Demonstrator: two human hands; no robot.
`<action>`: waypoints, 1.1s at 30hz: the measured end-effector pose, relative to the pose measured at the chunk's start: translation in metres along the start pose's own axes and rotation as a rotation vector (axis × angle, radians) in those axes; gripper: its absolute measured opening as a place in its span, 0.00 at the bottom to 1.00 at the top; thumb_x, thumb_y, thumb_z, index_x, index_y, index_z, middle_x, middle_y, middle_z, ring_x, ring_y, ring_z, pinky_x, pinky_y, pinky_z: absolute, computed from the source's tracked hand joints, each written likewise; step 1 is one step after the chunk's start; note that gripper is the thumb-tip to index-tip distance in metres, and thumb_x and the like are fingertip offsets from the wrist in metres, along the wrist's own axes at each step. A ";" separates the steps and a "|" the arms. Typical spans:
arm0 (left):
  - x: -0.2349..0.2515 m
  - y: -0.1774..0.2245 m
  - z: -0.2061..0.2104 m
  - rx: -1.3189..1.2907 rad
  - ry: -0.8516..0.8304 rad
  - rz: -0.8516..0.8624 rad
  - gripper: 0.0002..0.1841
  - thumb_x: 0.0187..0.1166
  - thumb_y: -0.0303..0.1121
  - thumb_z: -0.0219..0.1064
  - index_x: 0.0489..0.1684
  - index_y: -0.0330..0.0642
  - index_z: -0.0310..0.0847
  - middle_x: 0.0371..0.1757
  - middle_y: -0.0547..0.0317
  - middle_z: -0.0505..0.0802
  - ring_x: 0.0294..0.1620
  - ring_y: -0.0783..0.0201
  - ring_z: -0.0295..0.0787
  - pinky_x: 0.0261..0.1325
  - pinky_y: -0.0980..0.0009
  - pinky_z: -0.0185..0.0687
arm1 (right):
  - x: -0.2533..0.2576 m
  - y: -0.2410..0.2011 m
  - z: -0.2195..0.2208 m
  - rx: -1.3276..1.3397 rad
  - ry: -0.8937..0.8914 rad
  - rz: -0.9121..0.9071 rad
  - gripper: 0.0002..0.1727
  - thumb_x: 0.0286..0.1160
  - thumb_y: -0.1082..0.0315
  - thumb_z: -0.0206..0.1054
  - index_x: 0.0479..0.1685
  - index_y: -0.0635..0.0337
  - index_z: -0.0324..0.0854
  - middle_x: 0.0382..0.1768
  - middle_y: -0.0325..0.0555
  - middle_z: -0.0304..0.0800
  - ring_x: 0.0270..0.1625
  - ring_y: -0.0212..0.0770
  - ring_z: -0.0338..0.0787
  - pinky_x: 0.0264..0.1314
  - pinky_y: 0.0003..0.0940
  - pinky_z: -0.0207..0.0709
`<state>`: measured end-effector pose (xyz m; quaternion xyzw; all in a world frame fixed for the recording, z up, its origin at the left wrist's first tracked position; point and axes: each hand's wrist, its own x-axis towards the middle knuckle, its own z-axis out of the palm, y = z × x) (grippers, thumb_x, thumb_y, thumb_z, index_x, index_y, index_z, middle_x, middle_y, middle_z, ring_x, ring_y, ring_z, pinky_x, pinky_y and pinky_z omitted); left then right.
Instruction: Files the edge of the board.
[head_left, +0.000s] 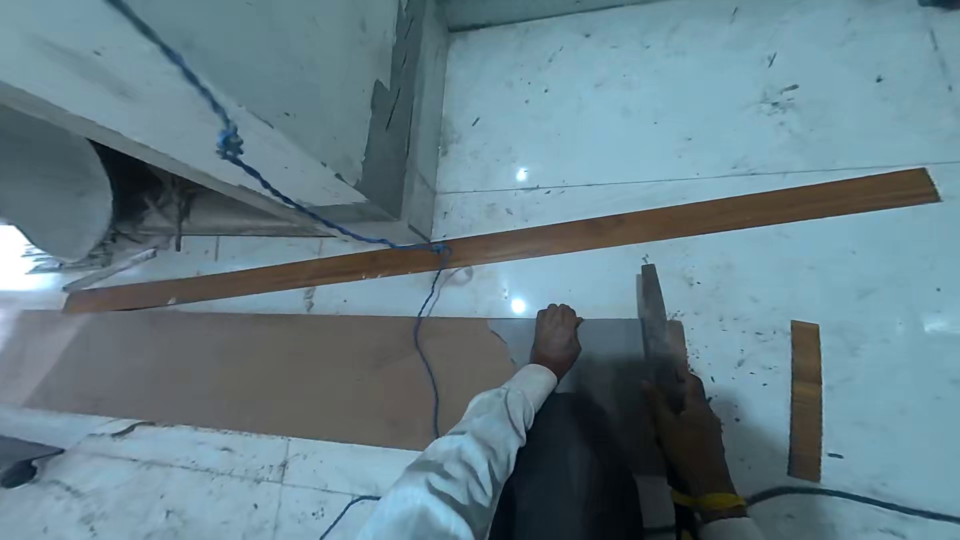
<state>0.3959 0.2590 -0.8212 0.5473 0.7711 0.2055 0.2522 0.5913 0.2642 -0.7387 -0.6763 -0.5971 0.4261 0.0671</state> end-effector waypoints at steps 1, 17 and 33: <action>0.002 -0.001 0.000 0.003 0.001 0.010 0.11 0.85 0.27 0.62 0.47 0.27 0.88 0.52 0.36 0.93 0.60 0.38 0.88 0.70 0.46 0.77 | 0.007 -0.004 0.004 -0.010 0.032 -0.022 0.36 0.76 0.61 0.74 0.79 0.71 0.67 0.58 0.73 0.85 0.58 0.69 0.87 0.61 0.69 0.76; -0.001 0.005 -0.006 0.025 -0.017 0.004 0.12 0.86 0.26 0.60 0.48 0.25 0.87 0.52 0.35 0.92 0.61 0.37 0.87 0.70 0.47 0.77 | 0.081 -0.039 0.015 -0.513 -0.137 -0.159 0.28 0.78 0.62 0.73 0.75 0.57 0.72 0.55 0.72 0.84 0.60 0.74 0.84 0.54 0.68 0.78; 0.004 -0.001 -0.003 0.027 0.059 0.077 0.08 0.81 0.24 0.66 0.41 0.26 0.89 0.46 0.37 0.94 0.53 0.37 0.91 0.61 0.46 0.82 | 0.082 -0.028 0.023 -0.434 -0.022 -0.185 0.24 0.76 0.67 0.74 0.70 0.64 0.78 0.59 0.75 0.80 0.57 0.76 0.84 0.51 0.68 0.78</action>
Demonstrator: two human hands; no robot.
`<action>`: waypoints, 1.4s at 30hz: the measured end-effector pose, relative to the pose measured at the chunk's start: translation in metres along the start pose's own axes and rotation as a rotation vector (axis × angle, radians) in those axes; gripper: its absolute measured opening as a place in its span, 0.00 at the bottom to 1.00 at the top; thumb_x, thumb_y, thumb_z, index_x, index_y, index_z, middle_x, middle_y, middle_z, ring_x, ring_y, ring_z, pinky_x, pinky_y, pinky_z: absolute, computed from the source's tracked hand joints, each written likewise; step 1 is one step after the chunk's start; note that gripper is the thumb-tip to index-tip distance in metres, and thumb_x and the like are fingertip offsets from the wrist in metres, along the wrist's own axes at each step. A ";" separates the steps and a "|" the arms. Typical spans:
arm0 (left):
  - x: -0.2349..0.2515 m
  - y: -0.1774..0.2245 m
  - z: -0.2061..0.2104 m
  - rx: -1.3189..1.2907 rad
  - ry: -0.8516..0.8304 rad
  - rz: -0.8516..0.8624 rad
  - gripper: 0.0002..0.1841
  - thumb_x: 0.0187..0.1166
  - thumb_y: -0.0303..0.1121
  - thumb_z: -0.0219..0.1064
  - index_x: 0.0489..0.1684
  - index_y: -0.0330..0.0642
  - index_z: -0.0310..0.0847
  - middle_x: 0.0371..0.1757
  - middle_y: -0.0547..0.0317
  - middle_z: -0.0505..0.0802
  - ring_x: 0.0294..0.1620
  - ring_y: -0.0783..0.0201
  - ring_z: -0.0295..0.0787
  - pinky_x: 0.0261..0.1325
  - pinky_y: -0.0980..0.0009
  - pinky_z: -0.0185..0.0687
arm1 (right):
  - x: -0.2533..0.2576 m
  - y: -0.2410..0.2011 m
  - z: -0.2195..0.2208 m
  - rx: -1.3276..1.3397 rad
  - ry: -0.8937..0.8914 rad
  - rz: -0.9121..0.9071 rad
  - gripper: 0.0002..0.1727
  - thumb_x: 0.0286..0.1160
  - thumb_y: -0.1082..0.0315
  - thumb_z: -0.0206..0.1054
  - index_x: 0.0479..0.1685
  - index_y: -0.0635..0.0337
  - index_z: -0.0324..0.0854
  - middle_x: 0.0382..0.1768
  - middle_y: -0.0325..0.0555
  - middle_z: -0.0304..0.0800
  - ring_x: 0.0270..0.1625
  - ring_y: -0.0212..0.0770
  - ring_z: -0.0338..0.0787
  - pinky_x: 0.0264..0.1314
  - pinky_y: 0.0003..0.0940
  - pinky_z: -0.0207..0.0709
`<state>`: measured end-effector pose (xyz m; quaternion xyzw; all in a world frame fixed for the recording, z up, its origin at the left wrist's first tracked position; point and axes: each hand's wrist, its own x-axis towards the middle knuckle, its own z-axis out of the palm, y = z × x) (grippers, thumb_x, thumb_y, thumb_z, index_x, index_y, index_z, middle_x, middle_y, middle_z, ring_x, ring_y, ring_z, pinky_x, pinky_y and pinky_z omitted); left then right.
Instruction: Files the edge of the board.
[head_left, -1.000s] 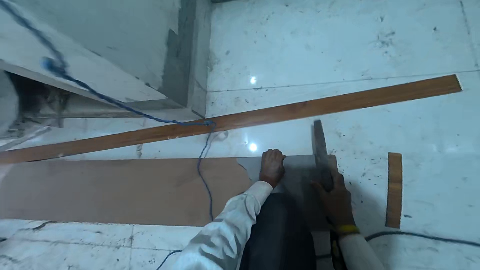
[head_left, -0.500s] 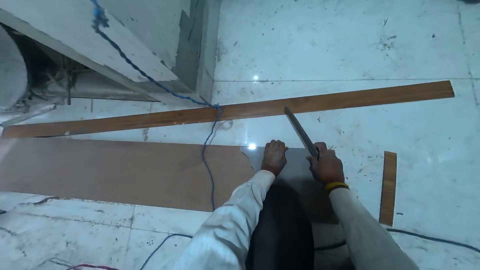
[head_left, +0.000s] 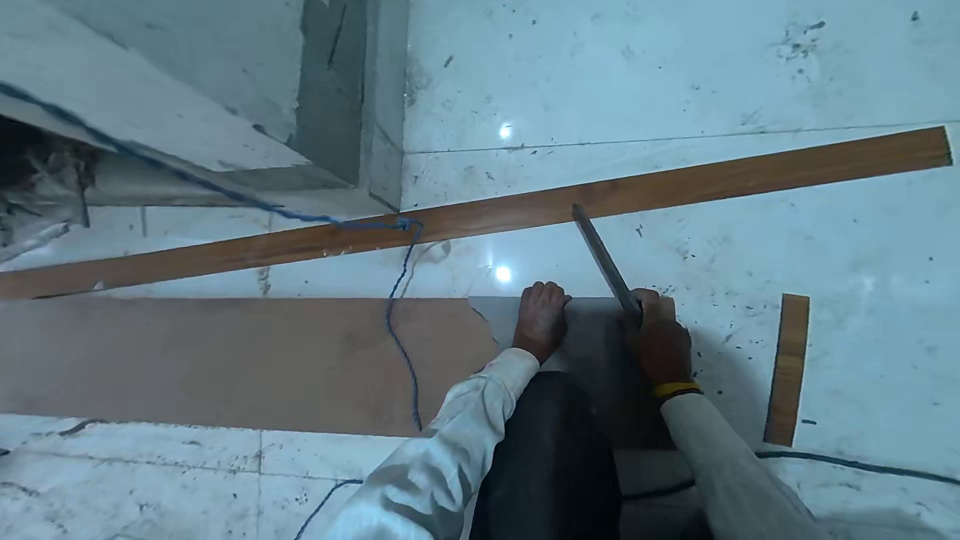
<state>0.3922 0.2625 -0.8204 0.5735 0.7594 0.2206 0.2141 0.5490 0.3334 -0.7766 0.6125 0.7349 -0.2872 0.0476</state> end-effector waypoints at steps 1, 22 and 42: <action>0.000 -0.002 0.002 -0.021 0.010 -0.004 0.07 0.80 0.24 0.67 0.40 0.27 0.89 0.45 0.37 0.93 0.52 0.38 0.91 0.61 0.46 0.82 | 0.002 0.000 -0.001 0.002 -0.008 0.004 0.25 0.75 0.66 0.75 0.69 0.64 0.78 0.60 0.74 0.81 0.59 0.76 0.84 0.52 0.68 0.78; 0.005 -0.014 -0.020 -0.128 -0.030 -0.162 0.15 0.83 0.35 0.68 0.40 0.26 0.90 0.49 0.35 0.94 0.55 0.37 0.91 0.61 0.43 0.81 | -0.082 -0.033 -0.006 0.419 -0.220 0.186 0.36 0.92 0.62 0.51 0.95 0.61 0.41 0.30 0.49 0.85 0.22 0.41 0.83 0.26 0.40 0.82; 0.006 -0.022 -0.011 -0.188 0.061 -0.115 0.18 0.76 0.42 0.75 0.29 0.31 0.86 0.35 0.42 0.92 0.43 0.41 0.90 0.47 0.46 0.81 | -0.104 -0.020 0.012 0.753 -0.386 0.255 0.34 0.93 0.63 0.50 0.96 0.49 0.45 0.22 0.39 0.80 0.14 0.33 0.74 0.16 0.30 0.74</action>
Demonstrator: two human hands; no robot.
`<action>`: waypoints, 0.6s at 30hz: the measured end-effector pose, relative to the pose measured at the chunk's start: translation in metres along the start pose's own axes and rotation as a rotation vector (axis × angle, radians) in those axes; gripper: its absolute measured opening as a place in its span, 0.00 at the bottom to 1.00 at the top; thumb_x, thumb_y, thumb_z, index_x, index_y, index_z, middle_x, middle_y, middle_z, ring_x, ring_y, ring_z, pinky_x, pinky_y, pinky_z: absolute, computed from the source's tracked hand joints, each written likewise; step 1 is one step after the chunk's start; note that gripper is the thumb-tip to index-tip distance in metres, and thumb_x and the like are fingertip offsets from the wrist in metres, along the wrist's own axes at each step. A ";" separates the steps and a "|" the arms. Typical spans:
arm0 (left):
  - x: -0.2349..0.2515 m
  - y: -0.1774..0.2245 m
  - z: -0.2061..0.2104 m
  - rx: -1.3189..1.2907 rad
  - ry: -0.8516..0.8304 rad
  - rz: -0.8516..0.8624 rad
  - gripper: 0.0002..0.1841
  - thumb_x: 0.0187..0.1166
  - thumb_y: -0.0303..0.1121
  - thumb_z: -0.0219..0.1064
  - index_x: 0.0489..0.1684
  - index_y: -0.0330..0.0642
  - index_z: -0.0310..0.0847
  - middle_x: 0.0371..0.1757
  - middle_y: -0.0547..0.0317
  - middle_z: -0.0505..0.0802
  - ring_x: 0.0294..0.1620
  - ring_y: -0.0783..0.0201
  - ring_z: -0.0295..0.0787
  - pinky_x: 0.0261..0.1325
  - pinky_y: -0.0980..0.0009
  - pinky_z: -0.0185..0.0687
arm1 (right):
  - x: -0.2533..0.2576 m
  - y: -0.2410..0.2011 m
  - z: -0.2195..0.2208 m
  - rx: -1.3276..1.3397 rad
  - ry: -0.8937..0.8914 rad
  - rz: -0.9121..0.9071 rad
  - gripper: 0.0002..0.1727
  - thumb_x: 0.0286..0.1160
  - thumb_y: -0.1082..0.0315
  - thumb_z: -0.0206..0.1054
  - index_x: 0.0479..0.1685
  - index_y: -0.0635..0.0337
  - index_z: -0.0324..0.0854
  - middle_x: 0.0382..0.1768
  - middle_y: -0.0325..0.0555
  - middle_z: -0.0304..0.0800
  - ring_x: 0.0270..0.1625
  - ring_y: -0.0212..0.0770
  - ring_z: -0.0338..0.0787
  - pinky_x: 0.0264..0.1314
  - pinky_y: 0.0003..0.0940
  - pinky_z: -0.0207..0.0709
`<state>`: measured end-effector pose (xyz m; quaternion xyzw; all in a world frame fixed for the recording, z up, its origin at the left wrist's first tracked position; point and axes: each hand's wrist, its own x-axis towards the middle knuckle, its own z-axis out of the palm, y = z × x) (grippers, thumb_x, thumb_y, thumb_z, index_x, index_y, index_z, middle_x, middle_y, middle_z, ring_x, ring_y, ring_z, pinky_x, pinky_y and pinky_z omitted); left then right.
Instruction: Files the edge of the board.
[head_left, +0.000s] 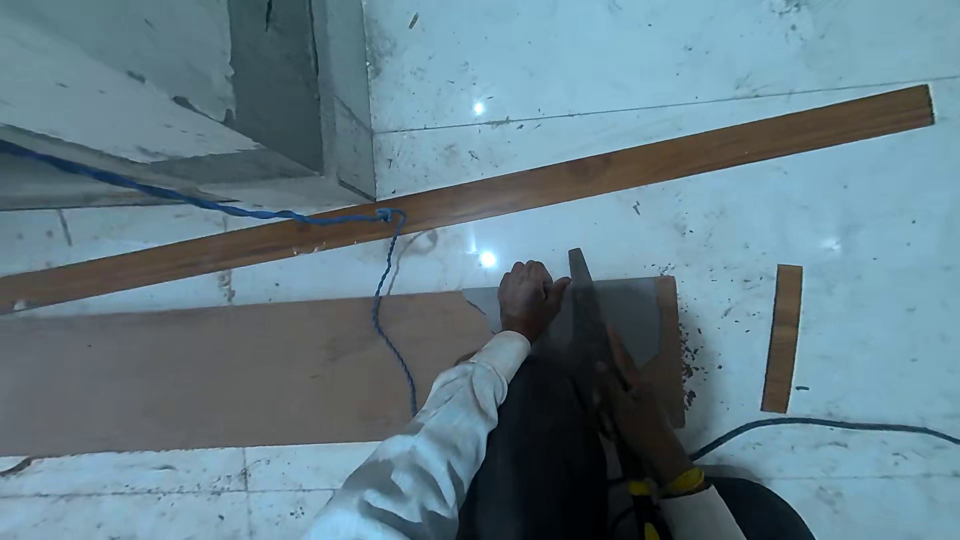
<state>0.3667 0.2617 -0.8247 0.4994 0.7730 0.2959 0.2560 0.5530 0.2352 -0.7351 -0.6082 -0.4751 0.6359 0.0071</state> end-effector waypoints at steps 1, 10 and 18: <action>0.001 0.000 0.000 0.004 -0.002 0.001 0.19 0.76 0.43 0.75 0.29 0.32 0.86 0.36 0.42 0.92 0.43 0.41 0.89 0.47 0.46 0.81 | 0.000 0.001 0.000 -0.015 0.009 0.000 0.34 0.93 0.62 0.49 0.96 0.49 0.45 0.22 0.39 0.79 0.14 0.33 0.74 0.17 0.31 0.74; 0.002 0.001 0.000 0.050 -0.029 0.007 0.21 0.78 0.45 0.74 0.29 0.32 0.86 0.36 0.42 0.91 0.45 0.41 0.89 0.48 0.47 0.80 | -0.005 -0.012 0.009 -0.217 0.051 0.030 0.34 0.94 0.63 0.48 0.97 0.47 0.43 0.26 0.46 0.80 0.18 0.38 0.76 0.22 0.37 0.76; 0.000 -0.003 0.005 0.063 0.027 0.054 0.20 0.77 0.44 0.74 0.26 0.31 0.85 0.34 0.42 0.91 0.41 0.42 0.89 0.44 0.48 0.80 | -0.002 0.002 0.017 -0.341 0.149 -0.070 0.34 0.93 0.64 0.51 0.96 0.47 0.46 0.63 0.60 0.86 0.34 0.46 0.85 0.40 0.47 0.81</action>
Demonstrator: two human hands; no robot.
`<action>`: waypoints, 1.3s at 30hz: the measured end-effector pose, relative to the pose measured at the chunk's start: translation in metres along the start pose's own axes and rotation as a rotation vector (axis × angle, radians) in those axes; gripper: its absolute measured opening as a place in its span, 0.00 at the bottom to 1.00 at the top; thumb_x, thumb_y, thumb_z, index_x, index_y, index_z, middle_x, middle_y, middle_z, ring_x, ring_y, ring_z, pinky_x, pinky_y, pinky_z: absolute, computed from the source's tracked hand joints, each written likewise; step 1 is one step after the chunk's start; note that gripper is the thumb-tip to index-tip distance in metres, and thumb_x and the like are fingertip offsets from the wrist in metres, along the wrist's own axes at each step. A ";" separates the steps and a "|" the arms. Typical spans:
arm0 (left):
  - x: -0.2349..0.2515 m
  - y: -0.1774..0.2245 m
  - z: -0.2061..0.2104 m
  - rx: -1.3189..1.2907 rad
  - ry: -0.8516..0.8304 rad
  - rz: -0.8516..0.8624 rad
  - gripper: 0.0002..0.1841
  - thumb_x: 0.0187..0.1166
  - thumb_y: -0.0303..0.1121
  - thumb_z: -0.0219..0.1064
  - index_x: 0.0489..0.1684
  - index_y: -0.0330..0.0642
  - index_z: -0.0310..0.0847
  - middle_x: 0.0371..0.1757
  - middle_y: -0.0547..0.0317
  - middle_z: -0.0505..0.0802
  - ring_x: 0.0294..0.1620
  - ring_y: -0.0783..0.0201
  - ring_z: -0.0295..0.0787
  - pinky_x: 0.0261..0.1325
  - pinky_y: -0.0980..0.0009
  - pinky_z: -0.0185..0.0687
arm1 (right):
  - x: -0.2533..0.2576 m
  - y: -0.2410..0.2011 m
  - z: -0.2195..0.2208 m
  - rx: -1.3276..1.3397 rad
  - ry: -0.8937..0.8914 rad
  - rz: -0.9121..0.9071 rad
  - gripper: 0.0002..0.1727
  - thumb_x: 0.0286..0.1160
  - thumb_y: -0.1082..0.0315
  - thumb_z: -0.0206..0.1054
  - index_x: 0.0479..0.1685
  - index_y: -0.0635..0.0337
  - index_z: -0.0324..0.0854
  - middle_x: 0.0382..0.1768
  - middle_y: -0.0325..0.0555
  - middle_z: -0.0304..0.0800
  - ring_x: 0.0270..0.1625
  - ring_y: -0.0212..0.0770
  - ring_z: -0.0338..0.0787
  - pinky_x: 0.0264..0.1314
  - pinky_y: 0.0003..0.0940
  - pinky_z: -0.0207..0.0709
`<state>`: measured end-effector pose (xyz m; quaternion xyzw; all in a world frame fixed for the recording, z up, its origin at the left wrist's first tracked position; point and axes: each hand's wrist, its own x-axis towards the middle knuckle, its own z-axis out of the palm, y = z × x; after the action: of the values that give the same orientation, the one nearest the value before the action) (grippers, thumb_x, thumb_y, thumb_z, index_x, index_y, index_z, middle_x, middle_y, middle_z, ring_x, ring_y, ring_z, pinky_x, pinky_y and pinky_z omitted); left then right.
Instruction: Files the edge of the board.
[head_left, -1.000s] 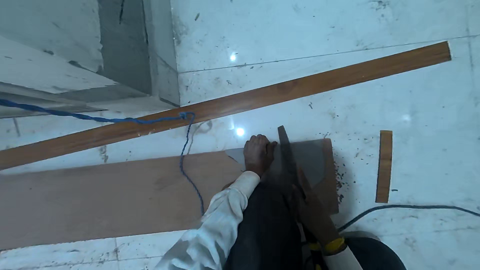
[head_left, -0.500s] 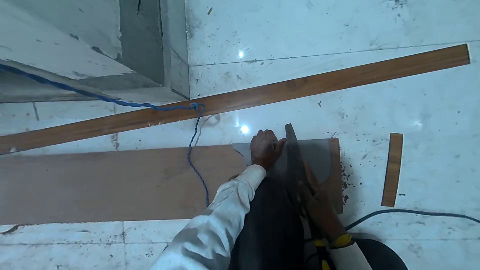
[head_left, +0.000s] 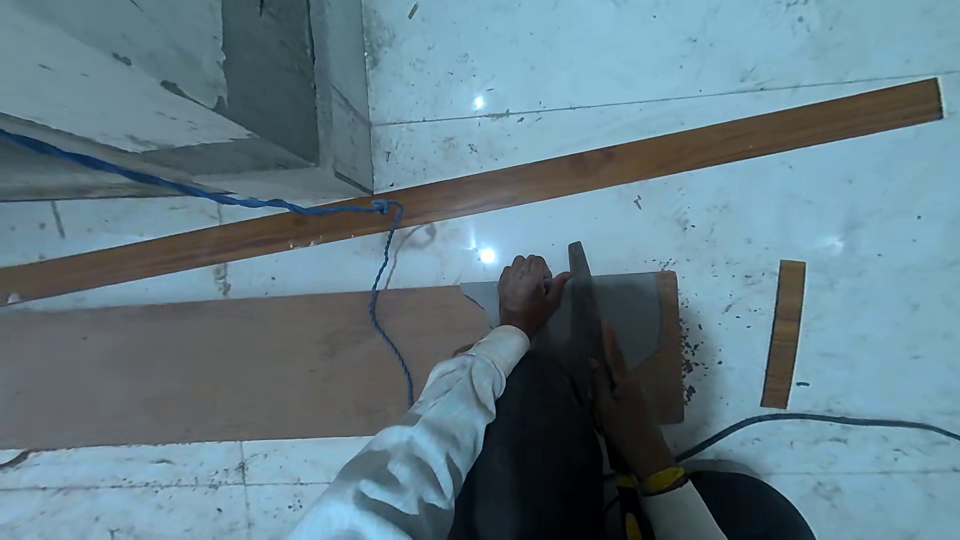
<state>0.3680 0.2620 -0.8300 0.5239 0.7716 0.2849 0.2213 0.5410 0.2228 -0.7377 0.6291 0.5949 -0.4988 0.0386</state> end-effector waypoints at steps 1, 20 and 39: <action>0.000 0.000 0.000 -0.001 0.001 0.002 0.20 0.77 0.43 0.74 0.27 0.31 0.85 0.34 0.42 0.91 0.41 0.42 0.89 0.44 0.48 0.80 | 0.000 0.001 0.001 -0.003 0.006 -0.007 0.34 0.93 0.64 0.51 0.96 0.47 0.46 0.64 0.61 0.85 0.35 0.47 0.86 0.41 0.48 0.81; 0.000 0.006 -0.002 0.017 -0.048 -0.009 0.20 0.79 0.42 0.72 0.31 0.29 0.86 0.37 0.40 0.91 0.44 0.41 0.89 0.48 0.47 0.81 | -0.006 -0.009 0.001 -0.152 0.087 -0.080 0.34 0.91 0.67 0.53 0.96 0.52 0.49 0.55 0.64 0.90 0.35 0.57 0.90 0.39 0.56 0.82; 0.005 0.008 -0.009 -0.005 -0.126 -0.081 0.21 0.82 0.44 0.71 0.35 0.29 0.87 0.42 0.39 0.92 0.49 0.41 0.89 0.54 0.46 0.80 | 0.030 -0.006 -0.002 -0.097 0.137 -0.163 0.35 0.90 0.66 0.56 0.95 0.50 0.51 0.58 0.65 0.89 0.43 0.60 0.91 0.48 0.60 0.82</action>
<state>0.3658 0.2671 -0.8185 0.5084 0.7761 0.2443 0.2821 0.5315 0.2475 -0.7536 0.6088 0.6687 -0.4267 -0.0125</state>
